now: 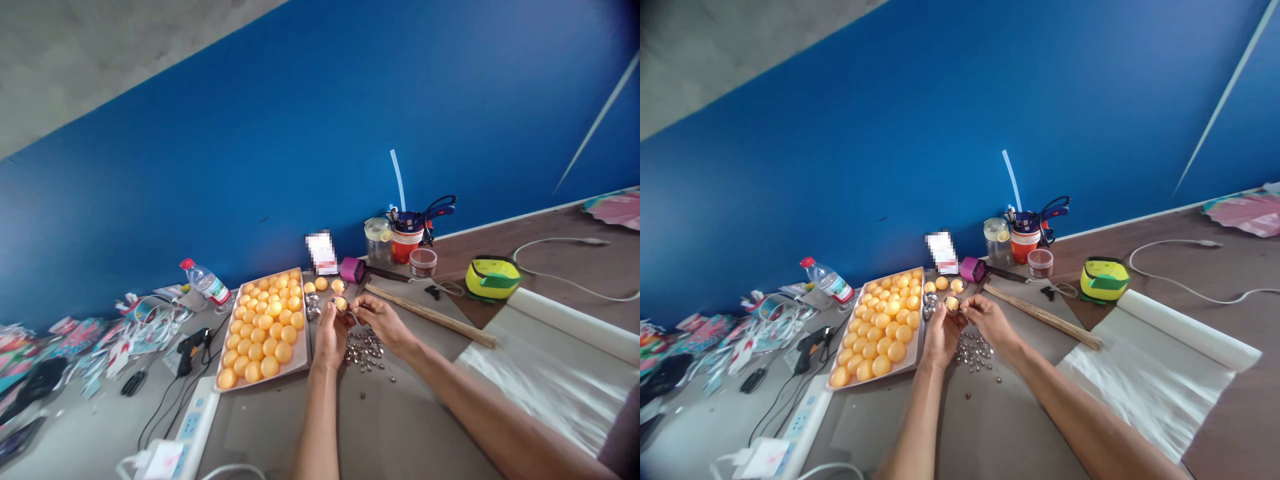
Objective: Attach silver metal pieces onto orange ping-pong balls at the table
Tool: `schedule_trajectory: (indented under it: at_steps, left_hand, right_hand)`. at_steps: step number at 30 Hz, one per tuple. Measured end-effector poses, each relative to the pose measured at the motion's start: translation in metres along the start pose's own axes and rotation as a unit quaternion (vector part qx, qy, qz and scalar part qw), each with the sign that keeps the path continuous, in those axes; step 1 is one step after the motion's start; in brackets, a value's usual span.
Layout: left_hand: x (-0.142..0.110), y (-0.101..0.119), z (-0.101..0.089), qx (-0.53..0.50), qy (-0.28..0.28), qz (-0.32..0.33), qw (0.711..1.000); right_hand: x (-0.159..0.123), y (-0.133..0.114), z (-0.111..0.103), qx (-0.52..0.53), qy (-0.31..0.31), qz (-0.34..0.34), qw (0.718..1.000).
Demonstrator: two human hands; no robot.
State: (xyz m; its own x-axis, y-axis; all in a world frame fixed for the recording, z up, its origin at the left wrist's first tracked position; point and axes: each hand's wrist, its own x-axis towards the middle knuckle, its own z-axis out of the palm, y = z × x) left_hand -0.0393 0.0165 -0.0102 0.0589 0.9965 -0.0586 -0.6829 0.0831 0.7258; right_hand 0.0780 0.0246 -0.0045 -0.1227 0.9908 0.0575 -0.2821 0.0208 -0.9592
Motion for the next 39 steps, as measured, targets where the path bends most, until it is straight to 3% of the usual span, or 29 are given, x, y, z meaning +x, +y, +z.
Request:
schedule_trajectory:
  at_steps: [16,29,34,36,39]
  left_hand:
    - [0.0,-0.004,-0.001,0.035,-0.022,0.01,0.999]
    - [-0.005,-0.016,0.001,0.105,0.009,0.051,0.993]
    - [-0.004,-0.013,0.005,0.049,0.011,0.021,0.999]
    - [-0.002,-0.008,0.005,0.013,0.026,0.009,1.0]
    - [0.0,-0.001,0.002,-0.026,0.057,0.0,0.998]
  right_hand:
    - [0.003,0.005,-0.001,-0.003,-0.021,0.008,1.0]
    - [0.004,0.017,0.0,-0.011,-0.008,0.014,1.0]
    - [0.007,0.013,-0.005,-0.008,-0.034,0.01,0.999]
    - [0.011,0.014,-0.014,-0.051,-0.056,-0.003,0.997]
    - [0.016,0.019,-0.028,-0.24,-0.046,-0.038,0.969]
